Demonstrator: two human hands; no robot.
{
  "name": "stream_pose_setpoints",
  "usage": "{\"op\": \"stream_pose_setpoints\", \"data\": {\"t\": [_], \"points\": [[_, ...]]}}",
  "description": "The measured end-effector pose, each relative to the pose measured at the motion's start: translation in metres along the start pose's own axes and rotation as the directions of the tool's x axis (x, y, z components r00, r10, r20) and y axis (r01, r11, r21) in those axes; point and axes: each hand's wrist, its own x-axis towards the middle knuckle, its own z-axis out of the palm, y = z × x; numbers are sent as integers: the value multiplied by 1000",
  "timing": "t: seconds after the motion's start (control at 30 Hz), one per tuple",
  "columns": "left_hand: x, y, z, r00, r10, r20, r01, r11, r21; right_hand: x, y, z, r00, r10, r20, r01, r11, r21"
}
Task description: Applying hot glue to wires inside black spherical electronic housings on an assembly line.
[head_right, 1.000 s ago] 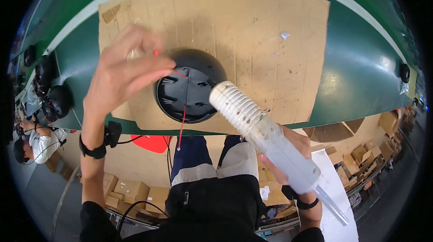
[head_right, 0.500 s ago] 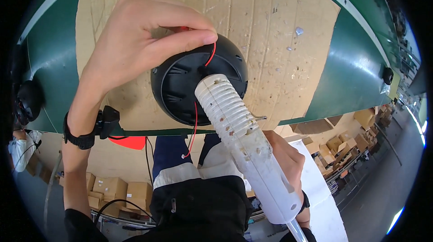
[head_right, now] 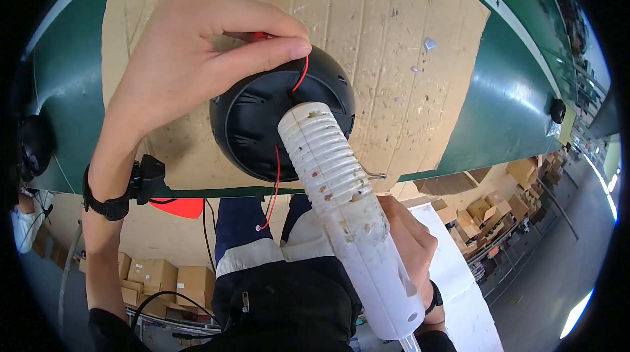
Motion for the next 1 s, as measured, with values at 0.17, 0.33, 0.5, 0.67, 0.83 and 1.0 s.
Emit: {"op": "stream_pose_setpoints", "data": {"t": [0.17, 0.33, 0.5, 0.67, 0.83, 1.0], "points": [[0, 1, 0, 1000, -16, 3, 16, 1000, -8, -2, 0, 0, 999, -41, 3, 41, 999, -7], [0, 2, 1, 1000, -28, 3, 28, 999, -19, -4, 4, 7, 1000, 13, -15, -12, 999, 46], [-2, 1, 1, 1000, -20, -4, 20, 999, -27, -5, 8, 6, 996, -75, -37, 77, 995, 62], [-13, 8, -5, 995, 90, -40, -88, 994, 60, -5, 8, -1, 998, -54, -13, 55, 995, 88], [-38, 18, -13, 972, 219, -84, -211, 973, 89, -3, 8, -3, 996, -90, 25, 85, 985, 152], [-54, 20, -4, 967, 241, -77, -238, 970, 46, 0, 3, -3, 997, -71, 1, 71, 995, 71]]}}
